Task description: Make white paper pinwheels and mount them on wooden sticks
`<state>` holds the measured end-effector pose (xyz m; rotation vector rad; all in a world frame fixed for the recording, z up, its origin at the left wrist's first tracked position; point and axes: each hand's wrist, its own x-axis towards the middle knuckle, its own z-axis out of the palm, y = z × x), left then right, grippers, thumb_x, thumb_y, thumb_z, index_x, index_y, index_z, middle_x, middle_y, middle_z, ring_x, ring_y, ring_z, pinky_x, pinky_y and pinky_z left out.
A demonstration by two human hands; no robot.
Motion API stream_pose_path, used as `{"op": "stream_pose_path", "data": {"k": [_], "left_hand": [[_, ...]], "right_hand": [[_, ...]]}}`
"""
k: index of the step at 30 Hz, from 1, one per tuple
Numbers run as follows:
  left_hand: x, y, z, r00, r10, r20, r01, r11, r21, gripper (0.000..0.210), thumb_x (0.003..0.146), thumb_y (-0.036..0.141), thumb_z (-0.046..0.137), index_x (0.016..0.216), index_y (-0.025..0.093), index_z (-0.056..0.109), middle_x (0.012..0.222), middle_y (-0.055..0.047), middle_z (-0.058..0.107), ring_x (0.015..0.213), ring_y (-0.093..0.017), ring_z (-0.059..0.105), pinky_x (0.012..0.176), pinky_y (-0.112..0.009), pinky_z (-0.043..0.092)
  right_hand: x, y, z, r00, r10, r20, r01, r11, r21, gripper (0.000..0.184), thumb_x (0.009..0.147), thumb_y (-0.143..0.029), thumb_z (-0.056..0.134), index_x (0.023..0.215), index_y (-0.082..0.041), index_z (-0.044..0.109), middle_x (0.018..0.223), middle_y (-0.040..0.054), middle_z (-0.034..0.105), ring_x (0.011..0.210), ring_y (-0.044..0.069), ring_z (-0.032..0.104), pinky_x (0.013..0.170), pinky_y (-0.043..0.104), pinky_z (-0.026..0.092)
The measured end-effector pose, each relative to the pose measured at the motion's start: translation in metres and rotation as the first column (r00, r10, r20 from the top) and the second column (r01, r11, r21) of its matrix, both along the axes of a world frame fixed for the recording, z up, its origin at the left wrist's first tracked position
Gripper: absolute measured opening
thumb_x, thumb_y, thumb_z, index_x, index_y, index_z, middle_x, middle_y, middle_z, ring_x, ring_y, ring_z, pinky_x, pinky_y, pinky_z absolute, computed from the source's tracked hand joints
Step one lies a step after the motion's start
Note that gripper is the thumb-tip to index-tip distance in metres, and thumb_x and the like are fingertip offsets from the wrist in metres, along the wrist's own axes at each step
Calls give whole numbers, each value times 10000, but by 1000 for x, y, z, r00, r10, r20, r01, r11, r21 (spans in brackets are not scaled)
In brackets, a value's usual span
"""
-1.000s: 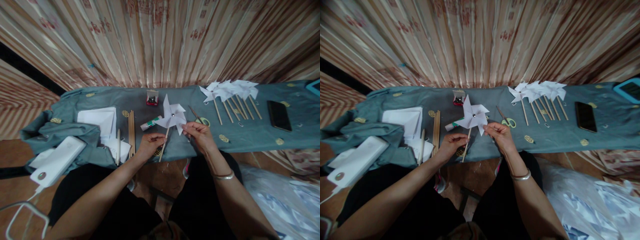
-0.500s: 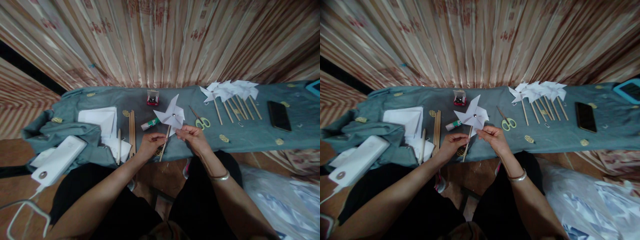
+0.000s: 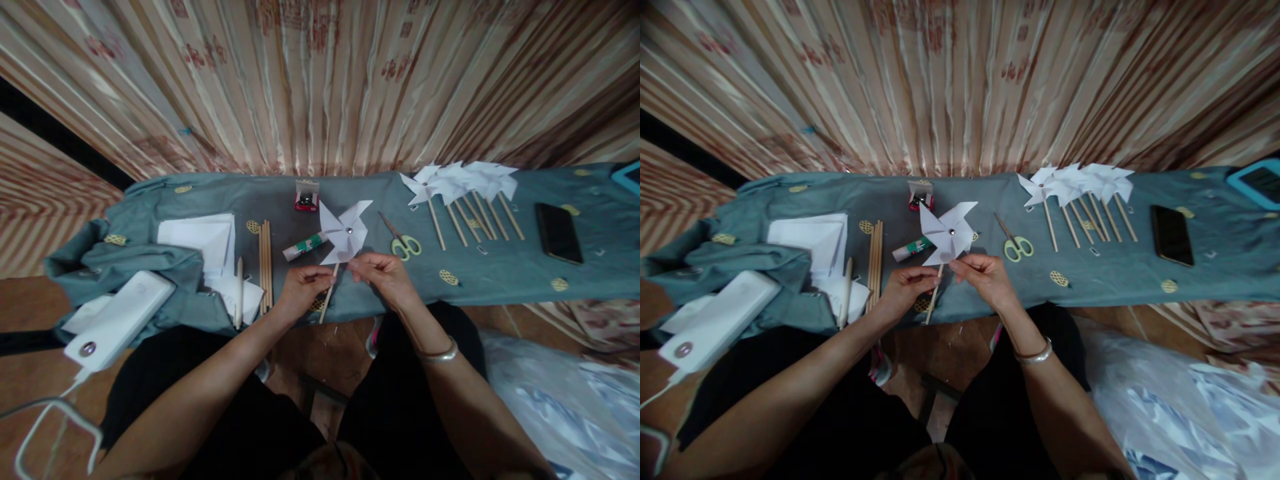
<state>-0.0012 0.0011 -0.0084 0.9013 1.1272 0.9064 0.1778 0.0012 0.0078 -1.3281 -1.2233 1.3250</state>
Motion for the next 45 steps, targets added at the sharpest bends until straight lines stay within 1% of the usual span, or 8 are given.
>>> {"op": "stream_pose_path", "data": {"k": [4,6,8,12,20,28,35,45], "left_hand": [[0,0,1,1000,16,-11,-16,1000,-18,204,524,285,826,672,160,760,590,5,661,548,-98,531,579,-227,438],[1,-1,2,1000,15,-4,-15,999,-29,205,516,282,828,669,162,760,593,3,664,552,-100,534,587,-232,442],[1,-1,3,1000,14,1,-13,999,-43,206,501,276,832,657,164,757,591,2,664,553,-101,534,591,-235,443],[2,-1,4,1000,17,11,-17,998,-55,206,492,273,830,652,165,756,589,4,665,551,-97,526,590,-232,436],[1,-1,2,1000,16,-5,-16,999,-39,219,499,291,829,664,164,762,569,6,653,542,-90,514,564,-220,414],[2,1,2,999,32,-7,-32,999,-41,239,478,303,841,652,162,755,565,8,649,528,-88,510,546,-218,416],[3,0,1,999,37,-28,-38,999,-25,209,506,293,827,663,170,764,586,1,663,546,-103,533,568,-231,443],[4,0,0,999,32,23,-31,998,-54,257,475,299,853,671,162,760,600,-4,684,556,-113,566,590,-238,464]], "right_hand": [[21,6,0,979,-205,14,203,975,95,360,690,-540,742,608,-195,677,518,-13,586,469,89,405,461,242,306],[27,10,-2,949,-316,-2,313,939,142,291,663,-488,776,672,-206,703,597,-3,650,531,106,498,523,244,395],[28,14,-3,933,-359,-37,360,920,154,270,624,-445,809,741,-217,729,696,6,702,621,121,573,613,256,462],[21,20,-8,949,-300,-93,308,947,95,303,580,-428,834,788,-224,749,751,7,724,685,132,613,673,270,496],[17,19,-7,945,-273,-178,276,961,-8,288,540,-396,860,740,-223,745,628,-24,664,532,84,501,514,225,407],[15,15,-3,947,-257,-194,250,966,-63,290,522,-407,866,687,-210,731,550,-43,616,481,71,456,482,224,362],[11,8,1,967,-197,-162,191,980,-55,268,579,-433,824,678,-205,724,593,-13,666,477,76,440,472,233,343],[-1,-2,4,973,-153,-175,146,988,-49,305,582,-465,826,640,-194,698,562,-18,655,483,75,441,498,232,346]]}}
